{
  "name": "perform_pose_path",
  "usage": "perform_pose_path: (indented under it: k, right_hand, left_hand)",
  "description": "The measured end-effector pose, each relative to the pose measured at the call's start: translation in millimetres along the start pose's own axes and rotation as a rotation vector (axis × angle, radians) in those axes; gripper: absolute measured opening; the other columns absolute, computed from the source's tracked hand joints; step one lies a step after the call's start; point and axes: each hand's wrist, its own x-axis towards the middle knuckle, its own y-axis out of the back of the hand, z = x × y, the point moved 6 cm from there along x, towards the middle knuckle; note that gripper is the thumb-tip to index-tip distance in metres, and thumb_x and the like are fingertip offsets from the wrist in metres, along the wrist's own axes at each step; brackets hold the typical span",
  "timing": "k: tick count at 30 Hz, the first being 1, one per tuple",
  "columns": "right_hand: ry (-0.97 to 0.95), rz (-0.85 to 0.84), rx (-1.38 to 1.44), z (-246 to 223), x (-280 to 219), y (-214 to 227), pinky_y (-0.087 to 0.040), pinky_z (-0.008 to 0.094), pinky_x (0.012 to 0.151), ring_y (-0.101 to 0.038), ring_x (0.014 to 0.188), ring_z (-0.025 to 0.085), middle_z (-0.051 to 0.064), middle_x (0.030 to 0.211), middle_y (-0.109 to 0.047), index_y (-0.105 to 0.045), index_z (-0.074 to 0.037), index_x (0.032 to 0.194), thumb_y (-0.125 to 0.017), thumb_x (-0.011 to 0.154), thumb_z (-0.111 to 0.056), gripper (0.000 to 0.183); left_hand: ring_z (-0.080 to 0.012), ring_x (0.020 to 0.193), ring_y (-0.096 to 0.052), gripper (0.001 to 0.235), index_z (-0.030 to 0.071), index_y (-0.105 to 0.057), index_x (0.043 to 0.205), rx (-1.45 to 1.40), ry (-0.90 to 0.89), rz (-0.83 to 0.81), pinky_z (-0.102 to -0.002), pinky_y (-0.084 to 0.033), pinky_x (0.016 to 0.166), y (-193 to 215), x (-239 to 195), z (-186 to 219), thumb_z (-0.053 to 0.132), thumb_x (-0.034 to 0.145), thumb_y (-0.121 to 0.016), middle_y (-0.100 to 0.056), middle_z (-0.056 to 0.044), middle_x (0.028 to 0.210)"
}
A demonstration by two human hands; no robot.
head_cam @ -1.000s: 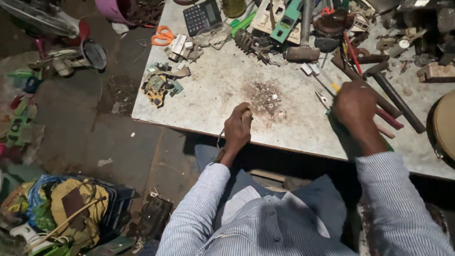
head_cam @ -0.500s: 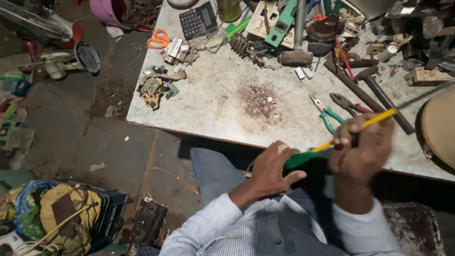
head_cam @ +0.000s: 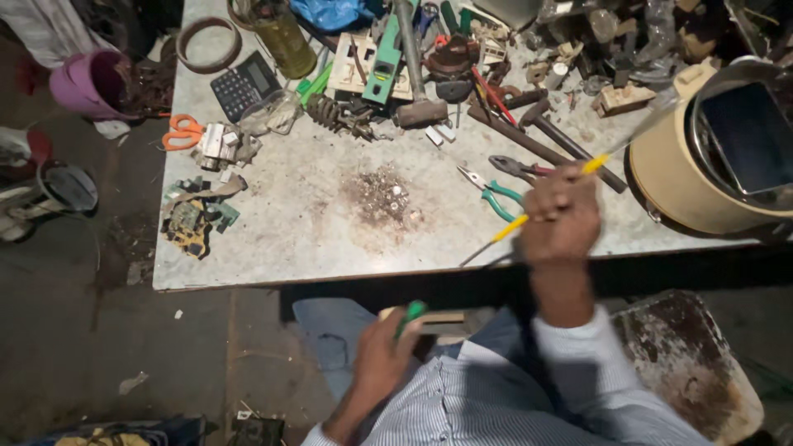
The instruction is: The person uses pliers and a screwdriver to disassemble and reassemble small electrical components on a cluttered workbench. They manipulate wires and plastic housings, occasionally wiping the surface with a cloth.
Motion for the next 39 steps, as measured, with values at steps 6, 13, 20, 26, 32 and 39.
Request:
perform_pose_path:
  k: [6,13,20,26,32,39]
  right_hand:
    - [0.100,-0.614,-1.363,-8.4,-18.0,-61.3,-0.054,0.034,0.062,-0.068,0.068,0.022,0.009,0.083,-0.065,-0.069,-0.003,0.105,-0.060,0.097,-0.011,0.014]
    - [0.330,-0.808,-1.619,3.1,-30.0,-106.1,-0.050,0.040,0.060,-0.064,0.068,0.031,0.012,0.080,-0.063,-0.070,-0.005,0.103,-0.073,0.079,0.001,0.025]
    - [0.339,-0.842,-1.692,2.5,-38.0,-110.6,-0.050,0.040,0.057,-0.063,0.064,0.029,0.010,0.079,-0.064,-0.073,-0.008,0.103,-0.077,0.077,-0.003,0.027]
    - [0.337,-0.843,-1.733,2.1,-41.2,-109.2,-0.050,0.041,0.063,-0.065,0.072,0.030,0.010,0.084,-0.064,-0.070,-0.006,0.106,-0.072,0.078,0.000,0.029]
    - [0.273,-0.832,-1.819,8.5,-43.3,-103.2,-0.050,0.041,0.061,-0.064,0.068,0.029,0.009,0.079,-0.063,-0.072,-0.010,0.103,-0.078,0.084,-0.009,0.020]
    - [0.317,-0.882,-1.847,4.8,-44.2,-109.4,-0.050,0.041,0.064,-0.064,0.071,0.029,0.008,0.084,-0.065,-0.073,-0.010,0.107,-0.075,0.079,-0.009,0.029]
  left_hand:
    - [-0.0337,0.078,-0.068,0.029,0.001,-0.069,0.105,-0.092,-0.099,0.185,-0.042,-0.051,0.069,68.5,3.0,-0.2,0.027,0.093,-0.069,-0.070,-0.016,0.088]
    - [-0.0262,0.073,-0.063,0.028,0.002,-0.069,0.092,-0.129,-0.143,0.277,-0.036,-0.049,0.066,86.0,30.8,38.7,0.025,0.084,-0.082,-0.064,-0.012,0.081]
    - [-0.0252,0.070,-0.061,0.035,0.002,-0.067,0.086,-0.069,-0.165,0.302,-0.035,-0.049,0.064,90.6,36.9,57.5,0.028,0.078,-0.088,-0.061,-0.010,0.077]
    - [-0.0279,0.070,-0.060,0.040,0.002,-0.065,0.083,-0.032,-0.164,0.312,-0.037,-0.048,0.064,88.4,36.5,50.9,0.030,0.075,-0.092,-0.060,-0.011,0.078]
    - [-0.0277,0.074,-0.062,0.041,0.003,-0.065,0.086,-0.047,-0.184,0.313,-0.038,-0.050,0.066,86.2,36.6,43.3,0.032,0.074,-0.092,-0.060,-0.010,0.081]
    - [-0.0279,0.075,-0.064,0.045,0.005,-0.066,0.088,0.060,-0.223,0.327,-0.040,-0.051,0.064,87.8,33.5,46.1,0.038,0.073,-0.093,-0.061,-0.010,0.082]
